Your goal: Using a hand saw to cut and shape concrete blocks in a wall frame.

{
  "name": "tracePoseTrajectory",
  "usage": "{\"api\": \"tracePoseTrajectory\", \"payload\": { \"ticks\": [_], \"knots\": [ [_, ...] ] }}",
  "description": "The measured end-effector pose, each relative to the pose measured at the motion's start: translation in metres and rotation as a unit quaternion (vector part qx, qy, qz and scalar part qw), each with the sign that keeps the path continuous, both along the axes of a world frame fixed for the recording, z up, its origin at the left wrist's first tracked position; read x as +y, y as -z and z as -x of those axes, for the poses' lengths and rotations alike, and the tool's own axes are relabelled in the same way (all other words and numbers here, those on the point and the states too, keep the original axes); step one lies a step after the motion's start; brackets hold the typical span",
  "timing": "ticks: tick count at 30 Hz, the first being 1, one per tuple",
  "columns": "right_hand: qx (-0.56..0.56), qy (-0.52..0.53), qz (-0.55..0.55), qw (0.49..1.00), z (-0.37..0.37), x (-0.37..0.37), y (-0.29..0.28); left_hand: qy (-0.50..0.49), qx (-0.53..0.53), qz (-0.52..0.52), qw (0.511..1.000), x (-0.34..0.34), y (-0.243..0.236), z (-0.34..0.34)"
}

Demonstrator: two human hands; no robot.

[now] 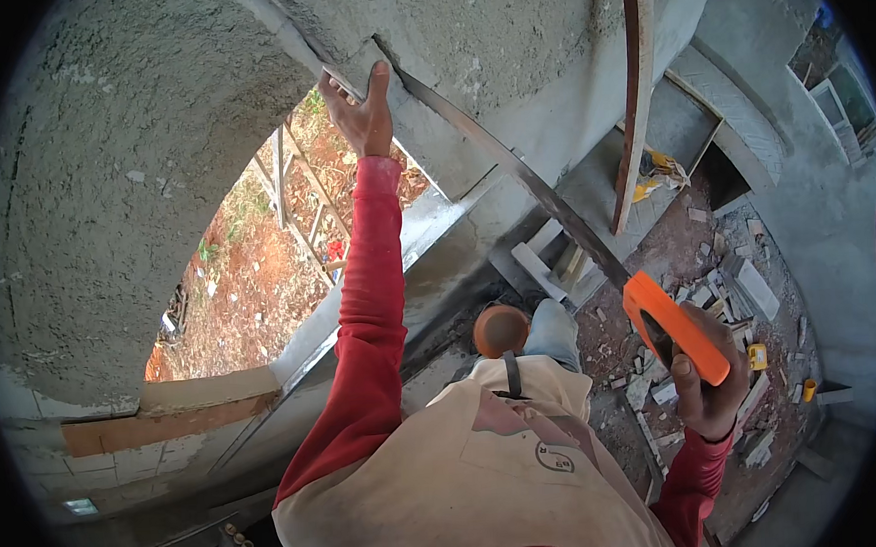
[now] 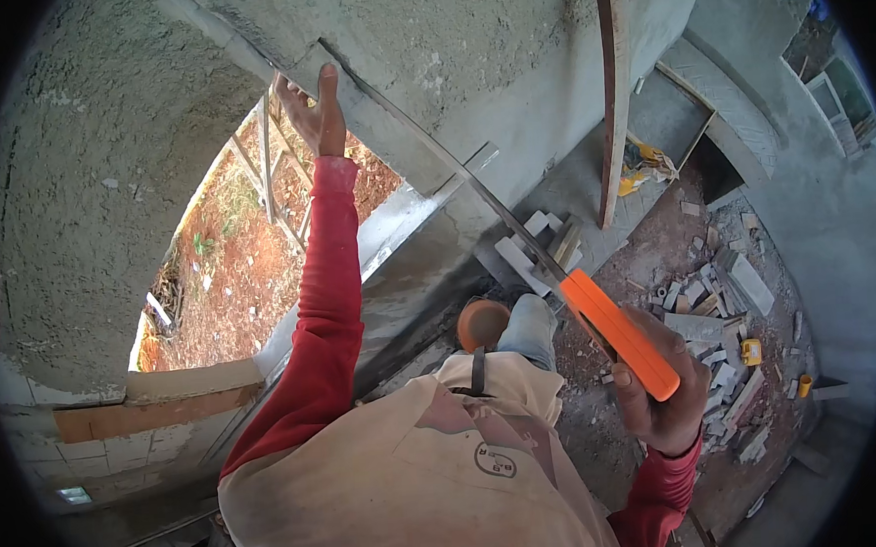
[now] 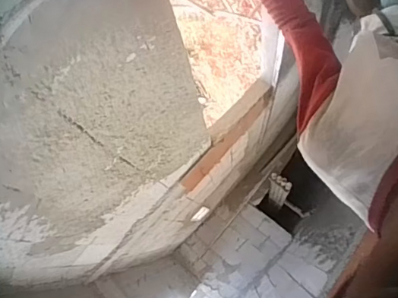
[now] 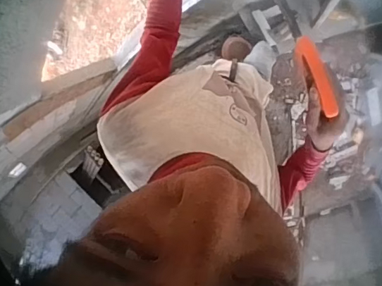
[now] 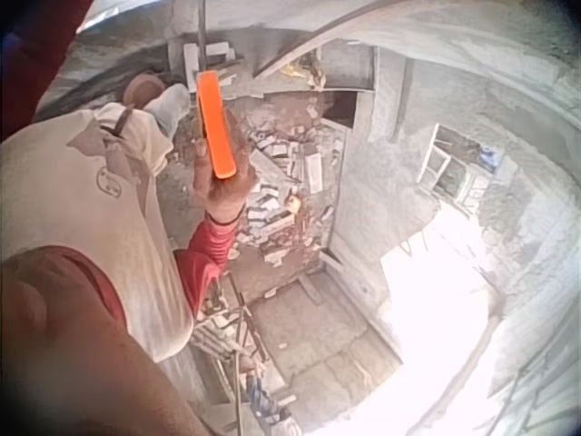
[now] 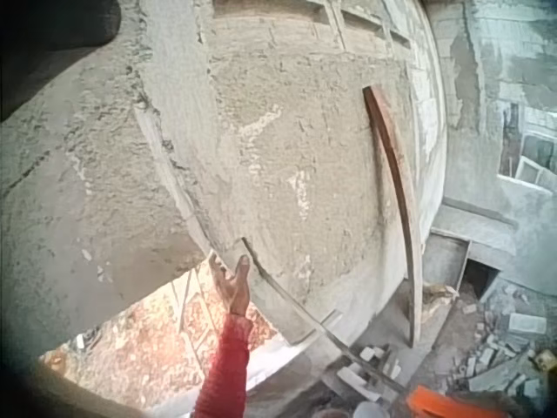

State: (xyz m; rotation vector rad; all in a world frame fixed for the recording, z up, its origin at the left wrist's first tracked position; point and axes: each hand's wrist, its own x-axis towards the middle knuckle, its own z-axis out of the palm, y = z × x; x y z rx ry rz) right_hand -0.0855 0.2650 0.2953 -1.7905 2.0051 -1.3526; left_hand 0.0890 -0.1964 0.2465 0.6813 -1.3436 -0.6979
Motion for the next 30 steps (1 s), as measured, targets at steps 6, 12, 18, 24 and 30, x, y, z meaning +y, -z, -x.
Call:
{"api": "tracePoseTrajectory", "payload": {
  "ticks": [6, 12, 18, 24, 30],
  "knots": [
    [-0.074, 0.037, -0.052, 0.995, 0.004, 0.029, -0.013, -0.014, -0.009, 0.000, 1.000, 0.008, -0.001, -0.003],
    [-0.070, 0.025, -0.025, 0.997, 0.014, 0.004, 0.005, -0.006, 0.027, 0.021, 0.999, -0.005, 0.007, 0.006],
    [-0.133, 0.030, 0.004, 0.991, 0.003, 0.010, 0.019, -0.017, -0.027, 0.030, 0.999, -0.032, 0.024, -0.023],
    [-0.111, 0.053, -0.025, 0.992, -0.007, 0.013, 0.014, 0.066, 0.030, -0.001, 0.997, -0.003, 0.008, 0.000],
    [-0.144, -0.092, -0.083, 0.982, -0.025, -0.117, -0.003, -0.012, 0.046, -0.049, 0.998, -0.034, 0.046, -0.004]
  ]
}}
